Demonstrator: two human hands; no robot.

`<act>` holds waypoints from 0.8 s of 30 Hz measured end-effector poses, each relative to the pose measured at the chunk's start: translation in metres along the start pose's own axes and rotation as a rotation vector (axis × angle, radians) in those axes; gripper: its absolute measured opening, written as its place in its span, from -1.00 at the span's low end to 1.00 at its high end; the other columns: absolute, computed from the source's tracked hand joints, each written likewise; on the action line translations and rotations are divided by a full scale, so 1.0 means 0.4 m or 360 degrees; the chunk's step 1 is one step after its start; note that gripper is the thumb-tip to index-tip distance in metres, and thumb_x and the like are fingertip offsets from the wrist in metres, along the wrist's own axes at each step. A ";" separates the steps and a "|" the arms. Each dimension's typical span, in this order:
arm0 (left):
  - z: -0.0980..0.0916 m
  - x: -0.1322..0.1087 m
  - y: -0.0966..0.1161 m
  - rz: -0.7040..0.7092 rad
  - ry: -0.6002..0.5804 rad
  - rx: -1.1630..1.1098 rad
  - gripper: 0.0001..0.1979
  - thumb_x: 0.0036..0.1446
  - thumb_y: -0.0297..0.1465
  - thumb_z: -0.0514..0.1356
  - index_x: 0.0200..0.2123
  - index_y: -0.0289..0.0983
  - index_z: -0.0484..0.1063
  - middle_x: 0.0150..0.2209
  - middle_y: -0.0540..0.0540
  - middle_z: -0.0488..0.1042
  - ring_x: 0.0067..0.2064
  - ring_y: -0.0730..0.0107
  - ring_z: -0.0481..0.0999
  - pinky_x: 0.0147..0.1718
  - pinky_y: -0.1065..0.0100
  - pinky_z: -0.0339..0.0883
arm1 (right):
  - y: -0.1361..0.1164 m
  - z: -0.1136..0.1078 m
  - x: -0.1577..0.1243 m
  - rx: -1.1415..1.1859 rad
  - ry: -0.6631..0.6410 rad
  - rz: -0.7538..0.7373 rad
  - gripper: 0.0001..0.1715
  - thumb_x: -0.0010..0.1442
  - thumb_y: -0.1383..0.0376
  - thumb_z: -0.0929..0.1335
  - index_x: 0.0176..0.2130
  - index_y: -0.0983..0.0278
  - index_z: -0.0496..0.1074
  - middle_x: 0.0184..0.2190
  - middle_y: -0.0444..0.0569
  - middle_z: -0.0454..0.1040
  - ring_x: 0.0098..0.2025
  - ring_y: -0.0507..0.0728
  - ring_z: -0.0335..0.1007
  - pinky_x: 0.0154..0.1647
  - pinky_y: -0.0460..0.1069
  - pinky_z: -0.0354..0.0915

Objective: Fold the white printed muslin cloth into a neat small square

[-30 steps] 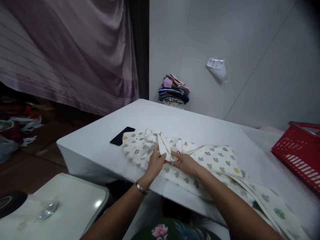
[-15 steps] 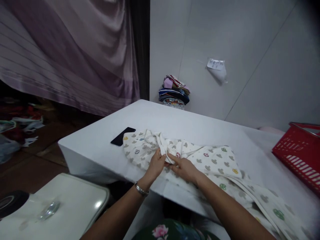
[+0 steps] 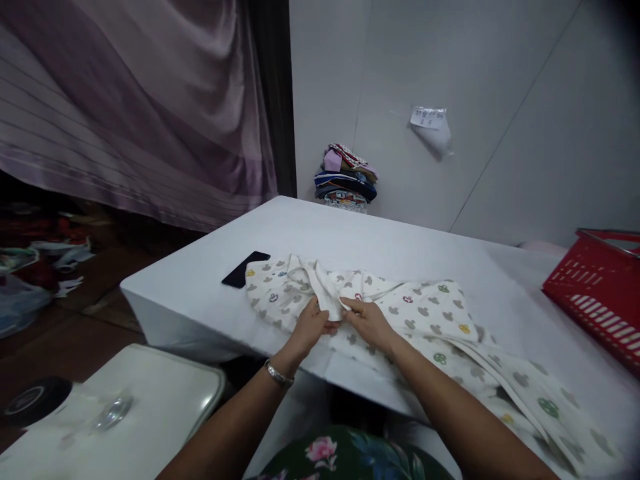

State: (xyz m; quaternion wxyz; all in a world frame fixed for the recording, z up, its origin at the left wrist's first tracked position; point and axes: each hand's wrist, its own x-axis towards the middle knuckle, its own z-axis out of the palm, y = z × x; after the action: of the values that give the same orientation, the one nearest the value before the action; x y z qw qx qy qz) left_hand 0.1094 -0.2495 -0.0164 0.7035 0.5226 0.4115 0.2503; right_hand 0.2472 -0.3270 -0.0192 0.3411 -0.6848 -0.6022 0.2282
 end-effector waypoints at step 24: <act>-0.127 0.161 0.351 0.0609 0.0315 0.0257 -0.51 0.14 -0.56 0.08 0.17 -0.43 0.14 -0.42 0.02 0.39 -0.52 0.63 0.44 -0.37 0.35 0.46 | 0.038 -0.599 -0.344 0.0425 0.0897 0.0736 -0.28 0.04 0.26 0.46 0.18 0.11 0.27 -0.11 0.19 0.48 -0.29 0.17 0.47 -0.26 0.09 0.30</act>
State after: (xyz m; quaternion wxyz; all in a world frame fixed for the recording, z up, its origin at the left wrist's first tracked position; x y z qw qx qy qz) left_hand 0.1122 -0.1262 0.0896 0.5553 0.6186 0.3906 0.3955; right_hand 0.4074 -0.5086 0.1149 0.5189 -0.7879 -0.2795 0.1783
